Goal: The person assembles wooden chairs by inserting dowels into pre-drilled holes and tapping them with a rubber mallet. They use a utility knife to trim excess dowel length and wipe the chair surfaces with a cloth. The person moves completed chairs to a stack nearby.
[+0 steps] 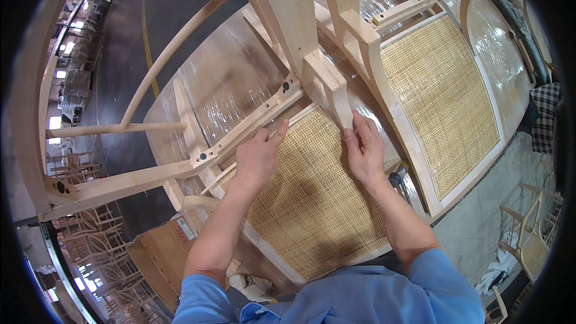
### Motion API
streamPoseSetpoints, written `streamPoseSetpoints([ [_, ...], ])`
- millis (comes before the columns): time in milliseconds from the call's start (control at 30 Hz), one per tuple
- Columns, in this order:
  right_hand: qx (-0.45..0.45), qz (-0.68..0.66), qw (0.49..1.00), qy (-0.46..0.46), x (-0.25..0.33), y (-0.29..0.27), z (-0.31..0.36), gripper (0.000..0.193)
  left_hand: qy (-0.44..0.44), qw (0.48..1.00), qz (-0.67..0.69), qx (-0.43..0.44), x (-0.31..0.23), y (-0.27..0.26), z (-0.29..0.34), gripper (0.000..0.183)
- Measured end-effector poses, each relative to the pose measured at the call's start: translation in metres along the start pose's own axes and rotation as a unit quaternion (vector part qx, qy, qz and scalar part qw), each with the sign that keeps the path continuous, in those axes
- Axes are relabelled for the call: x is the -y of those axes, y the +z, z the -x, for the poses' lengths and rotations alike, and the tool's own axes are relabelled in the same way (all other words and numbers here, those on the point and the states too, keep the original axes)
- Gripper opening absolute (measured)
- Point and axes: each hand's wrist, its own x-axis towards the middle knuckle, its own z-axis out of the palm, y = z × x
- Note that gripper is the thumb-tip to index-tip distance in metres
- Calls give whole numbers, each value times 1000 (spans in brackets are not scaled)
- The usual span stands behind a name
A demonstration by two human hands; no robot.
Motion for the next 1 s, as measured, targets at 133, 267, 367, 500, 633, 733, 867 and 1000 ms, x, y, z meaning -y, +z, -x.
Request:
streamPoseSetpoints([
  [133,2,-17,1000,7,3,0,0,42,69,993,95,-30,-5,8,-11,68],
  [267,13,-41,999,1,-3,-5,-2,42,117,987,109,-32,-20,12,-30,67],
  [367,23,-57,998,14,-4,-5,-1,42,79,980,172,-56,-28,12,-36,60],
  [500,27,-59,998,23,-3,-7,-1,43,43,988,146,-20,-27,5,-37,50],
  [633,26,-63,997,33,-6,-6,-1,44,24,990,139,8,-20,-6,-30,58],
  [733,26,-64,997,33,-5,-6,-1,44,53,987,149,-21,-12,0,-26,53],
  [867,26,-53,998,20,-7,-6,-2,44,68,988,137,-32,-14,5,-28,57],
  [1000,24,-56,998,13,-7,-6,-2,44,69,988,131,-29,-14,7,-32,61],
])
